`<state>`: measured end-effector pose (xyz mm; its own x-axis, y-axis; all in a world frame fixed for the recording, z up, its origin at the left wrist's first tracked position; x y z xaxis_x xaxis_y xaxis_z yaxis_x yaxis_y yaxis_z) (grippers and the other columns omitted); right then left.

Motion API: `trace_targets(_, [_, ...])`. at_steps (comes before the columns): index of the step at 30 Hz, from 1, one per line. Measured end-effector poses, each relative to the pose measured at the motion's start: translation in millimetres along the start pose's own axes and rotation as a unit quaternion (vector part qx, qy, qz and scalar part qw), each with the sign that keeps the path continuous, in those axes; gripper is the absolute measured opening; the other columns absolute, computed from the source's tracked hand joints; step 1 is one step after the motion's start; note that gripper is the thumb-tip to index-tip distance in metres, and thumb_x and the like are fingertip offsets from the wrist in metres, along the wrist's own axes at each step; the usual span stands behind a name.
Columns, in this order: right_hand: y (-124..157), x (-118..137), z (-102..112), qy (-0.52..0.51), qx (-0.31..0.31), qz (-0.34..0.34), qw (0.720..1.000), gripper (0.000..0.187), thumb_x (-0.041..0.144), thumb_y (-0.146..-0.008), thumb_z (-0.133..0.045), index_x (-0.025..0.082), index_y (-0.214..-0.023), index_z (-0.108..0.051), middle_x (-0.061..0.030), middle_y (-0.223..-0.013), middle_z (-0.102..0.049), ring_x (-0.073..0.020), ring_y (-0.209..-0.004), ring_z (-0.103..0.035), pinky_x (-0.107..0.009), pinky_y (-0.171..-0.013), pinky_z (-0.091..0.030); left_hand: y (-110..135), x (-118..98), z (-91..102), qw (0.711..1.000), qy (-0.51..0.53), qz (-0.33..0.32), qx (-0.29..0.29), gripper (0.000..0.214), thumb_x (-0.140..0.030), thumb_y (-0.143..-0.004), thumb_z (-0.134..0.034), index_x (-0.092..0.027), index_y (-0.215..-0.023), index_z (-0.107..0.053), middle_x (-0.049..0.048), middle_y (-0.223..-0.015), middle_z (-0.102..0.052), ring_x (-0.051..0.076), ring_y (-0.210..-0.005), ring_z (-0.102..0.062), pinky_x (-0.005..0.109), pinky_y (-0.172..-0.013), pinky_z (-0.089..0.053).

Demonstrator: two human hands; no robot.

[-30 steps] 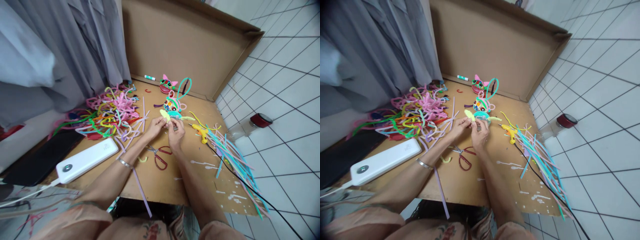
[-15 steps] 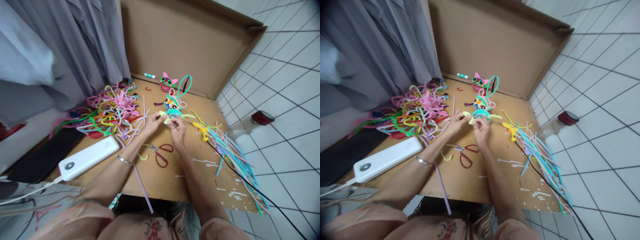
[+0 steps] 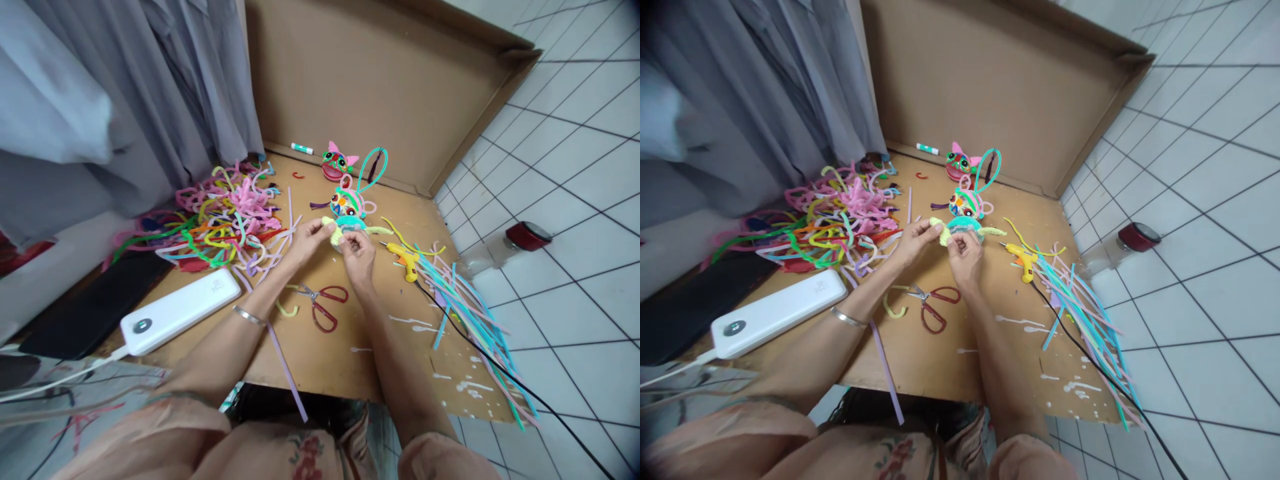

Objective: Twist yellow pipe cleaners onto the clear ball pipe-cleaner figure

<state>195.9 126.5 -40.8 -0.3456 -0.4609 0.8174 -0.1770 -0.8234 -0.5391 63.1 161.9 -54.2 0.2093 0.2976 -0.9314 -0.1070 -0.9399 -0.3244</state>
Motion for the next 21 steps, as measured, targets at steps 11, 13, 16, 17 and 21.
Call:
trace_targets(11, [4.9, -9.1, -13.6, -0.060, 0.042, -0.034, 0.997, 0.033, 0.037, -0.079, -0.060, 0.019, -0.055, -0.045, 0.0046, -0.060, -0.039, -0.0083, -0.055, -0.035, -0.024, -0.054, -0.033, -2.1, 2.2, 6.3, 0.999, 0.013, -0.009, -0.032, 0.049, -0.061, -0.073, -0.064, -0.016, -0.057, -0.050, -0.0026, -0.055, -0.041, 0.009, -0.053, -0.035, 0.025, -0.054, -0.029])
trace_targets(13, [5.2, -11.4, -16.9, -0.091, 0.061, -0.049, 0.993, 0.034, 0.037, -0.077, -0.062, 0.019, -0.054, -0.043, 0.0050, -0.059, -0.037, -0.0079, -0.054, -0.033, -0.024, -0.052, -0.030, -2.0, 0.8, 8.9, 0.999, 0.004, -0.014, -0.040, 0.052, -0.063, -0.072, -0.063, -0.016, -0.054, -0.049, -0.0024, -0.053, -0.041, 0.009, -0.053, -0.035, 0.025, -0.053, -0.029])
trace_targets(16, [7.1, -14.4, -22.6, -0.130, 0.086, -0.088, 0.984, 0.034, 0.036, -0.074, -0.063, 0.020, -0.052, -0.042, 0.0055, -0.057, -0.037, -0.0075, -0.052, -0.031, -0.024, -0.049, -0.027, -1.5, -3.5, 12.5, 0.998, -0.011, -0.025, -0.051, 0.054, -0.063, -0.070, -0.065, -0.016, -0.051, -0.046, -0.0033, -0.051, -0.036, 0.009, -0.052, -0.031, 0.024, -0.052, -0.027])
trace_targets(17, [8.0, -14.6, -24.1, -0.142, 0.088, -0.101, 0.981, 0.034, 0.035, -0.073, -0.064, 0.020, -0.052, -0.042, 0.0056, -0.056, -0.037, -0.0073, -0.051, -0.031, -0.024, -0.049, -0.025, -1.2, -5.0, 13.1, 0.998, -0.012, -0.028, -0.053, 0.054, -0.063, -0.069, -0.065, -0.016, -0.051, -0.046, -0.0036, -0.051, -0.035, 0.008, -0.052, -0.030, 0.024, -0.052, -0.027])
trace_targets(21, [10.7, -10.8, -27.9, -0.181, 0.086, -0.124, 0.972, 0.034, 0.035, -0.071, -0.065, 0.020, -0.050, -0.044, 0.0061, -0.053, -0.039, -0.0062, -0.046, -0.033, -0.024, -0.047, -0.025, 0.1, -9.0, 14.9, 0.996, -0.006, -0.042, -0.079, 0.051, -0.060, -0.068, -0.068, -0.016, -0.053, -0.049, -0.0040, -0.053, -0.036, 0.008, -0.051, -0.030, 0.024, -0.051, -0.026])
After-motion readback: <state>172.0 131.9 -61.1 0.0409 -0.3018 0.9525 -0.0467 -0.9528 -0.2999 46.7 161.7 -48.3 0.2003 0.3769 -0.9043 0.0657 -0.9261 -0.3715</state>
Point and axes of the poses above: each hand's wrist, its own y-axis away from the middle knuckle, its own z-axis out of the back of the hand, x = y × z, the point moved 7 cm from there along -y, towards the middle knuckle
